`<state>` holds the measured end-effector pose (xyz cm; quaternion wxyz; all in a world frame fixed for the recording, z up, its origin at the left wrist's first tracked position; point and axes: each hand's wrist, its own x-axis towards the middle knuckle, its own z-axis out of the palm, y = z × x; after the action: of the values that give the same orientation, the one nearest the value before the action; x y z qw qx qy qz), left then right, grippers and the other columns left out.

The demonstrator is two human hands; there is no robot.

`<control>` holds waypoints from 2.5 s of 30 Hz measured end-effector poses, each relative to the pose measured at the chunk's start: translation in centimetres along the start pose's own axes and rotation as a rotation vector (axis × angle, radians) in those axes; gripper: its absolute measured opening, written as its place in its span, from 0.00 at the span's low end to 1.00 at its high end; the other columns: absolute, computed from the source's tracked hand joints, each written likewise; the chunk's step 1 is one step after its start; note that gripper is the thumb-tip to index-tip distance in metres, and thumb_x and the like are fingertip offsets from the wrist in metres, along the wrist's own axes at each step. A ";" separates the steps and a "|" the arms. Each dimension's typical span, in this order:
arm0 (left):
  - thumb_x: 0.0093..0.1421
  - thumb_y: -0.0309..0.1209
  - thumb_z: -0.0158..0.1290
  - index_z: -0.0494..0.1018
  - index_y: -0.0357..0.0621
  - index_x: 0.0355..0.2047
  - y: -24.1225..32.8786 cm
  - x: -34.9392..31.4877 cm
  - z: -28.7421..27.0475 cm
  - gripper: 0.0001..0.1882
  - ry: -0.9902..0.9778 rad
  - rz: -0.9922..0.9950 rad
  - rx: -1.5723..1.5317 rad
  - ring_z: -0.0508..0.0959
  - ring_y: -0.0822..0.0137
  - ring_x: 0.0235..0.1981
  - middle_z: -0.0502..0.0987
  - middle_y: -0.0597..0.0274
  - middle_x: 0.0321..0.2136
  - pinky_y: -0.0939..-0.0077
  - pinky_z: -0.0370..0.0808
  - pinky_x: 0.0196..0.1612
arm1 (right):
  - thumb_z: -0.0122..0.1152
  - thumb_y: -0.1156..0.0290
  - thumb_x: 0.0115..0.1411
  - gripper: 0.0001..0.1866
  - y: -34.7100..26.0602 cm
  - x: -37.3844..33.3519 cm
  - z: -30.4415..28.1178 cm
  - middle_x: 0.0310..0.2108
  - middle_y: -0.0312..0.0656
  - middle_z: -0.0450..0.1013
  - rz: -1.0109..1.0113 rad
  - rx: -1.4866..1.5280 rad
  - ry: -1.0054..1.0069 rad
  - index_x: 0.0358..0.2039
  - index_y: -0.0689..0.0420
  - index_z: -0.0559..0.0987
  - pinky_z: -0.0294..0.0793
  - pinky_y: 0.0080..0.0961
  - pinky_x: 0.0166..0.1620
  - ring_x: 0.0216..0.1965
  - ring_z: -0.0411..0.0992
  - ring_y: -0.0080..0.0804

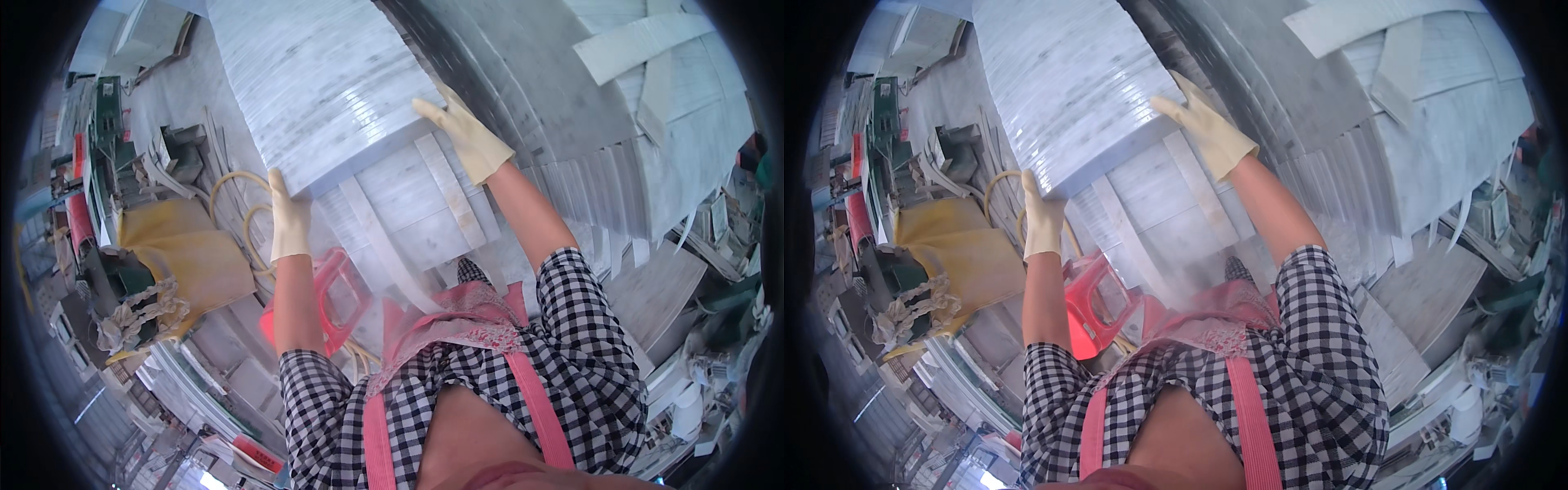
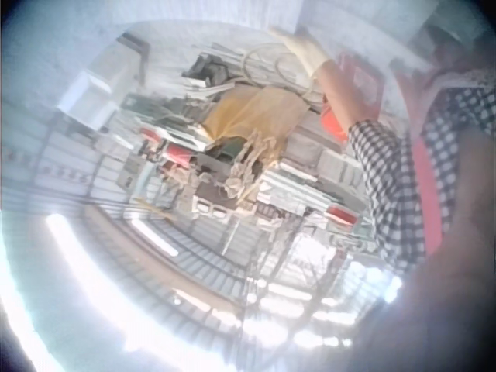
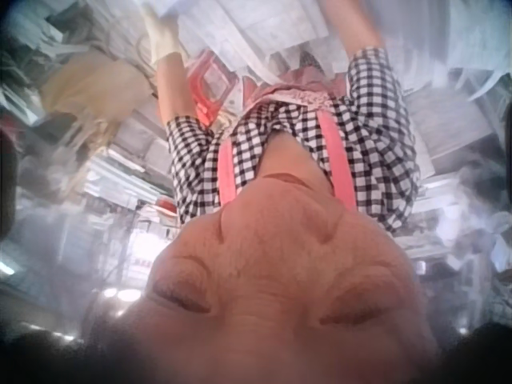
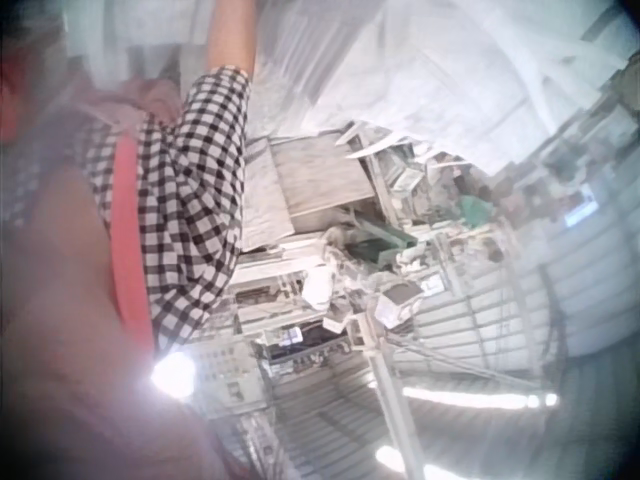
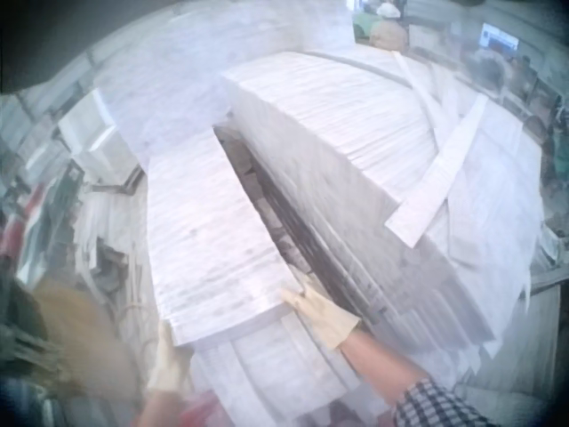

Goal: The person repeatedly picks up rectangular stone slabs and rubs their edges against a moving belt sander to smooth them. After each pass, the person places the slab onto a growing stack on the floor. The process is repeated for multiple slabs.

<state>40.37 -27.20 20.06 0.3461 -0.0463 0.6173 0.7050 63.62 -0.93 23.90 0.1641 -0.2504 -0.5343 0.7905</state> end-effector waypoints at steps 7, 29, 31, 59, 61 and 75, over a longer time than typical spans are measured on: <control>0.67 0.59 0.40 0.57 0.41 0.67 2.0 -2.7 2.9 0.39 0.050 -0.019 0.285 0.67 0.54 0.62 0.65 0.55 0.63 0.55 0.65 0.63 | 0.61 0.50 0.61 0.41 3.3 -0.7 -0.1 0.68 0.50 0.55 -0.049 -0.241 0.197 0.68 0.60 0.59 0.59 0.33 0.66 0.68 0.55 0.41; 0.71 0.54 0.35 0.53 0.42 0.68 -3.8 -9.0 -0.1 0.35 -0.252 0.288 0.355 0.61 0.56 0.65 0.59 0.51 0.66 0.61 0.54 0.67 | 0.54 0.54 0.56 0.20 44.4 -71.8 4.1 0.32 0.56 0.78 0.880 -0.664 1.248 0.32 0.58 0.84 0.73 0.44 0.45 0.41 0.77 0.54; 0.71 0.51 0.35 0.56 0.40 0.65 -6.5 -10.3 -1.7 0.32 -0.241 0.205 0.422 0.63 0.57 0.62 0.62 0.52 0.64 0.61 0.58 0.64 | 0.53 0.53 0.56 0.22 43.7 -71.3 5.6 0.34 0.58 0.78 0.882 -0.608 1.241 0.35 0.58 0.84 0.73 0.43 0.50 0.43 0.76 0.56; 0.61 0.45 0.50 0.77 0.36 0.45 -27.2 -29.2 -3.7 0.24 -0.624 0.001 1.297 0.79 0.52 0.38 0.80 0.48 0.39 0.56 0.73 0.39 | 0.56 0.58 0.57 0.21 43.0 -83.9 6.6 0.29 0.47 0.78 0.401 0.010 1.593 0.36 0.65 0.82 0.71 0.32 0.36 0.30 0.74 0.30; 0.62 0.46 0.50 0.77 0.36 0.45 -27.7 -30.3 -2.0 0.24 -0.755 0.101 1.538 0.81 0.52 0.39 0.80 0.46 0.42 0.57 0.74 0.37 | 0.57 0.58 0.58 0.20 46.2 -86.1 8.8 0.27 0.45 0.78 0.483 -0.055 1.735 0.36 0.64 0.82 0.70 0.31 0.34 0.28 0.72 0.28; 0.61 0.43 0.49 0.79 0.36 0.35 -38.3 -31.0 8.4 0.20 -1.449 0.488 1.380 0.81 0.60 0.30 0.81 0.54 0.28 0.66 0.74 0.31 | 0.54 0.57 0.63 0.18 49.3 -88.9 14.8 0.24 0.32 0.73 0.448 0.203 1.746 0.31 0.60 0.81 0.67 0.25 0.30 0.26 0.68 0.21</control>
<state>87.72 -33.04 5.17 0.4340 0.7253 0.5236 0.1067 128.52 -77.57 2.33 0.3745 -0.8431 -0.0862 0.3761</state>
